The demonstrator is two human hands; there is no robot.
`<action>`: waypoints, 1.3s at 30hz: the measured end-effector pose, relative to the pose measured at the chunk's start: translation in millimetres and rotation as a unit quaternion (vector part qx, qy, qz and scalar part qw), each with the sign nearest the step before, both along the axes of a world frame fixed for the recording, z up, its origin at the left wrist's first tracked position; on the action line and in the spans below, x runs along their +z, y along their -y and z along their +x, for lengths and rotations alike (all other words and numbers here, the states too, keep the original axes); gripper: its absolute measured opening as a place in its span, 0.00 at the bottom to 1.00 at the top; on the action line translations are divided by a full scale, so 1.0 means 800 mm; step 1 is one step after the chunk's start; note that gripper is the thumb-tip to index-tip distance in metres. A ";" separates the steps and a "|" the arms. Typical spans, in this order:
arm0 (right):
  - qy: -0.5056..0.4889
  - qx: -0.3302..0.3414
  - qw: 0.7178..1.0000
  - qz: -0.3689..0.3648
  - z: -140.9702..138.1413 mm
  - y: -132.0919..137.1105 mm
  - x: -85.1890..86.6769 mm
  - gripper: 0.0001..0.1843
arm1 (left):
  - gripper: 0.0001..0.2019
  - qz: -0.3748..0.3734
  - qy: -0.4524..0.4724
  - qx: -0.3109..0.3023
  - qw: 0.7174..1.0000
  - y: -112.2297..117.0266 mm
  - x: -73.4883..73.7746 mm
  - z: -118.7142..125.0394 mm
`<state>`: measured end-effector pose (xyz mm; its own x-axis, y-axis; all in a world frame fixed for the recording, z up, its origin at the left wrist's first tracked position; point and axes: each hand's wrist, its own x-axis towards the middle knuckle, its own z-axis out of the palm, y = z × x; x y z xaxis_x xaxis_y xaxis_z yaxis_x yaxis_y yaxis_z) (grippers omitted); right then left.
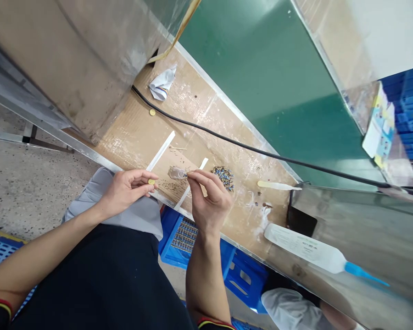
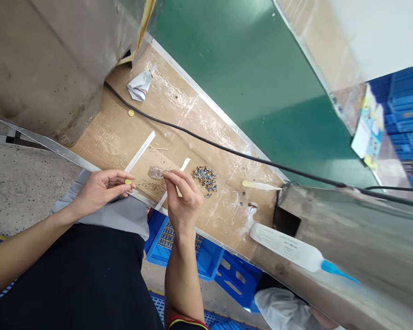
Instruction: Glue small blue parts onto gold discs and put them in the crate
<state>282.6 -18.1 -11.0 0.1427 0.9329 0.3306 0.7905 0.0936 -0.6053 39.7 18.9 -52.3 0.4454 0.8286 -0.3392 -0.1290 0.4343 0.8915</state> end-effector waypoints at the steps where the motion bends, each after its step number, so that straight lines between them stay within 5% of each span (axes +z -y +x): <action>1: -0.001 0.003 1.000 0.001 0.000 -0.001 0.000 0.08 | 0.14 0.000 0.001 0.000 1.000 0.000 0.000 0.000; 32: 0.002 -0.011 1.000 -0.026 -0.004 0.001 0.004 0.08 | 0.15 0.012 -0.028 -0.009 0.999 0.002 -0.001 -0.002; 39: 0.050 -0.053 0.997 0.030 -0.006 0.005 0.002 0.07 | 0.15 0.010 -0.024 -0.008 1.000 0.002 -0.003 -0.002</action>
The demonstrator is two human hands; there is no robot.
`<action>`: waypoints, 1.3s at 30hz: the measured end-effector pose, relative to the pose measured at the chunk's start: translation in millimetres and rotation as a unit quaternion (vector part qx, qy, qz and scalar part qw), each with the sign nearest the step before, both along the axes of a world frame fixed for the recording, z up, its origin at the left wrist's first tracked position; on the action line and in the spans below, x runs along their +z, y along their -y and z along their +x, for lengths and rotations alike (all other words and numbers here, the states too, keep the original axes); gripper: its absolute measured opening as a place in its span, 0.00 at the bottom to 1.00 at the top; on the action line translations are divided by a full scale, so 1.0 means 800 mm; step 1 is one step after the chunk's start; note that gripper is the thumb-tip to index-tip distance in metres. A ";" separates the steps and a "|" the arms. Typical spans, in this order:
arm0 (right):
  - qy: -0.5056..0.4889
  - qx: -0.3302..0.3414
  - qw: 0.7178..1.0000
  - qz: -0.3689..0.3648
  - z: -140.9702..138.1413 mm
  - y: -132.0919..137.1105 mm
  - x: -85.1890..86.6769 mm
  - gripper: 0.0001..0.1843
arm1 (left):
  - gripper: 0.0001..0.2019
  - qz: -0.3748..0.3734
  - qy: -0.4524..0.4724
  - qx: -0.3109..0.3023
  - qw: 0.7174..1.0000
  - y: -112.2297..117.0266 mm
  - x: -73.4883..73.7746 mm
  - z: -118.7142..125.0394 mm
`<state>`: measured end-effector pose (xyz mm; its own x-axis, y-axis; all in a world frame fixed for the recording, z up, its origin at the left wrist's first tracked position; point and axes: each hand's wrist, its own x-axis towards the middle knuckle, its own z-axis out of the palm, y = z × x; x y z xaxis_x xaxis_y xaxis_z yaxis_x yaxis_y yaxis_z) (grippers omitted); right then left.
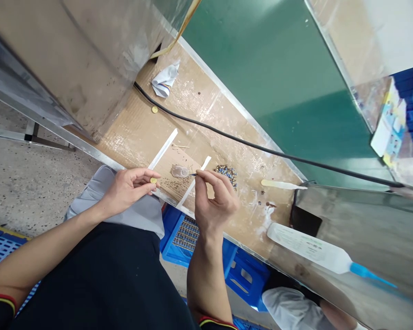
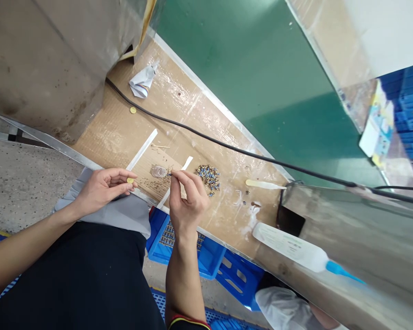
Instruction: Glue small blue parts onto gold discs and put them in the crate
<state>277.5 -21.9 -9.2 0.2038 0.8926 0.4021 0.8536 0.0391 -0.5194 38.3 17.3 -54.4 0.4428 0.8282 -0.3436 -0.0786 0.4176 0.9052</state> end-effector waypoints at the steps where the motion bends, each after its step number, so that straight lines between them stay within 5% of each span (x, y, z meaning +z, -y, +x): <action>1: 0.005 0.001 1.000 0.007 -0.001 0.001 -0.001 0.07 | 0.15 -0.002 0.000 0.000 1.000 0.000 0.000 0.000; 16: 0.026 0.004 1.000 0.011 -0.002 0.008 -0.004 0.09 | 0.16 -0.006 -0.003 0.005 1.000 0.003 0.005 0.002; 24: -0.102 0.053 0.991 0.070 -0.034 0.036 0.022 0.20 | 0.14 0.071 -0.036 -0.014 0.997 0.020 0.031 0.010; 32: -0.111 0.089 0.988 0.058 -0.054 0.045 0.011 0.22 | 0.15 0.196 -0.057 0.003 0.979 0.026 0.043 0.012; 39: -0.106 0.102 0.988 0.053 -0.054 0.046 0.013 0.22 | 0.15 0.218 -0.063 0.007 0.974 0.027 0.051 0.012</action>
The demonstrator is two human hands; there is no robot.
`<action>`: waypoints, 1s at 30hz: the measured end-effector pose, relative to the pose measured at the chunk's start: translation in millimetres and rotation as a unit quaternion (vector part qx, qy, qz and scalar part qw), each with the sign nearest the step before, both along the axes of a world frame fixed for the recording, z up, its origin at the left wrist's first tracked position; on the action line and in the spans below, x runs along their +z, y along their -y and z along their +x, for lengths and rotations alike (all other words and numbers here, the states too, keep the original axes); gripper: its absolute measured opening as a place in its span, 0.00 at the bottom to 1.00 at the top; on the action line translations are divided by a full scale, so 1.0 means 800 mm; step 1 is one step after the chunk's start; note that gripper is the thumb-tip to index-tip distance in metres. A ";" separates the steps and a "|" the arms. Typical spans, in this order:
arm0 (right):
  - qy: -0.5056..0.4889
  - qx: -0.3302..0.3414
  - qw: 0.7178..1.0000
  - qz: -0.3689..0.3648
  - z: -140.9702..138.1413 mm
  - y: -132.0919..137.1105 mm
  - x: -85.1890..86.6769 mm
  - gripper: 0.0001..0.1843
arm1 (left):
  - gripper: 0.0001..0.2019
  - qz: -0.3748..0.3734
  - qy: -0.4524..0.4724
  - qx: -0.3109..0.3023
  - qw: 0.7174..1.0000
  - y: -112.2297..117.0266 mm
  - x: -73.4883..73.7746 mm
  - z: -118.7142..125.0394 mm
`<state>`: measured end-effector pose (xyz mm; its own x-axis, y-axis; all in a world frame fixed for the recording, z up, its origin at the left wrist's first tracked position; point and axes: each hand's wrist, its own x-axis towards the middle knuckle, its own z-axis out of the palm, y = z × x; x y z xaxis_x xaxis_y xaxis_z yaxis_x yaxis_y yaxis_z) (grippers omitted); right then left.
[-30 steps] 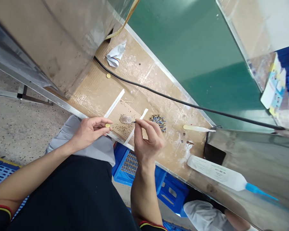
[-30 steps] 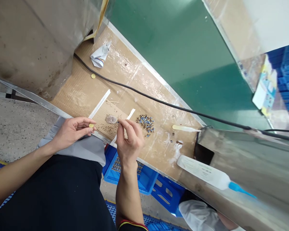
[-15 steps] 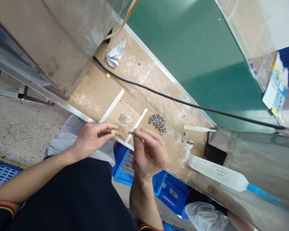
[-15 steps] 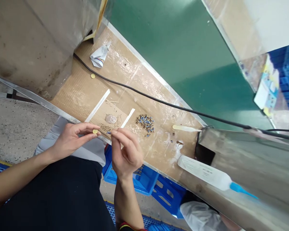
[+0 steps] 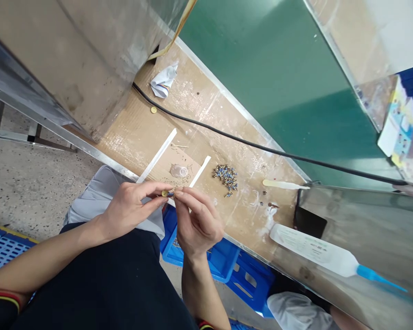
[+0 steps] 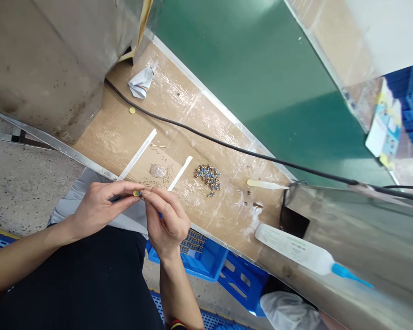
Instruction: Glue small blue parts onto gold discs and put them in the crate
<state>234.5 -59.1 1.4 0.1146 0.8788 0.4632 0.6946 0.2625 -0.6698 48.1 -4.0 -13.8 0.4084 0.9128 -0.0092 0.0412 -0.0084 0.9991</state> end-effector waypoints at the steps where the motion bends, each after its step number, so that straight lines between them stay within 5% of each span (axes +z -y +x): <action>1: 0.001 0.001 1.000 0.001 0.000 0.000 0.000 0.22 | 0.15 -0.001 0.000 0.000 1.000 0.000 0.000 0.000; 15: 0.022 0.020 0.999 0.018 0.000 -0.002 0.002 0.25 | 0.16 0.035 -0.008 -0.003 0.999 0.000 0.003 0.001; 24: 0.074 0.033 0.995 0.059 -0.003 0.006 0.002 0.29 | 0.12 0.145 -0.090 0.001 0.985 0.008 0.009 0.000; 30: 0.111 0.045 0.989 0.087 -0.001 0.010 -0.002 0.32 | 0.11 0.154 -0.109 -0.011 0.982 0.010 0.017 0.001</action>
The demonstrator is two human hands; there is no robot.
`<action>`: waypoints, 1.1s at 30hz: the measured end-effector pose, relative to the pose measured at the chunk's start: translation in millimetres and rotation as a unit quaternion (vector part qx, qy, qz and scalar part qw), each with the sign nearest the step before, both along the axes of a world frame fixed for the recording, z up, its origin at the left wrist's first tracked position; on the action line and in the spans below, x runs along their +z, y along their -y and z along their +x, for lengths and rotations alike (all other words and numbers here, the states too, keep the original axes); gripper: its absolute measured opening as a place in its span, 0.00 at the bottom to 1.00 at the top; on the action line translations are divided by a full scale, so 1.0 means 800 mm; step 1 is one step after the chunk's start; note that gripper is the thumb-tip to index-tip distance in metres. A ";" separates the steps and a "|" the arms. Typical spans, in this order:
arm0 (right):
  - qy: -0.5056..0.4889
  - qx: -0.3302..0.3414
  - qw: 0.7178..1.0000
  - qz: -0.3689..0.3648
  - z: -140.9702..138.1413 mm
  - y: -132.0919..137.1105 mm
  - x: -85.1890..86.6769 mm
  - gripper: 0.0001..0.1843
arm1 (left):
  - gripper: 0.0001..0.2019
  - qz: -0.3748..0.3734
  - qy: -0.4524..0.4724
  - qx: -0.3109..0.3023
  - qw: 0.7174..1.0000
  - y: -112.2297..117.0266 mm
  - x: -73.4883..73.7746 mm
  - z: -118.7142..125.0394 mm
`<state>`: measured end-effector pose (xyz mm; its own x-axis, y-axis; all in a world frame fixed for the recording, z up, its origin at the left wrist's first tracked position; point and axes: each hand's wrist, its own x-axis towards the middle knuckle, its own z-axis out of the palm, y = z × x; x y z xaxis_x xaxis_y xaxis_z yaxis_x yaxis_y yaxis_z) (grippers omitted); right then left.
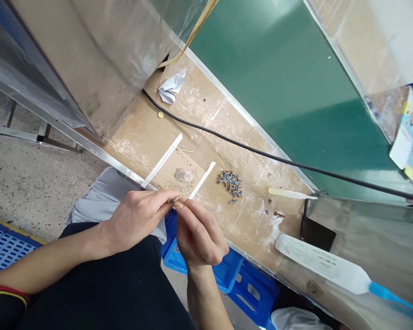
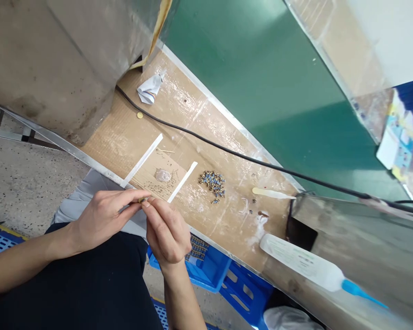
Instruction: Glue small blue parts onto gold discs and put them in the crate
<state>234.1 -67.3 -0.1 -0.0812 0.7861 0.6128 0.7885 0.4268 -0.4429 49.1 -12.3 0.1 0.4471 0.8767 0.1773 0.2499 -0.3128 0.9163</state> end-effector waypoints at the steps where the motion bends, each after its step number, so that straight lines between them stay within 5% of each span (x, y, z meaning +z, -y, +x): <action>1: 0.003 0.001 1.000 0.003 0.001 0.001 -0.001 0.32 | 0.11 -0.001 -0.002 0.001 1.000 0.000 0.001 0.000; 14: 0.028 0.015 0.998 0.052 0.005 0.024 -0.010 0.31 | 0.14 -0.025 0.040 0.006 0.999 0.007 0.018 -0.005; 28: 0.024 0.057 0.997 0.035 0.007 0.031 0.005 0.33 | 0.11 -0.004 0.069 0.028 0.997 0.006 0.025 -0.002; 33: -0.056 0.051 0.996 0.039 0.001 0.020 0.012 0.26 | 0.11 -0.021 0.079 0.028 0.996 0.007 0.022 -0.001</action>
<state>234.6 -83.7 9.5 -0.0869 0.7270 0.6811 0.6864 0.5392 -0.4880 48.5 -17.7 17.5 0.3673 0.9074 0.2041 0.1176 -0.2630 0.9576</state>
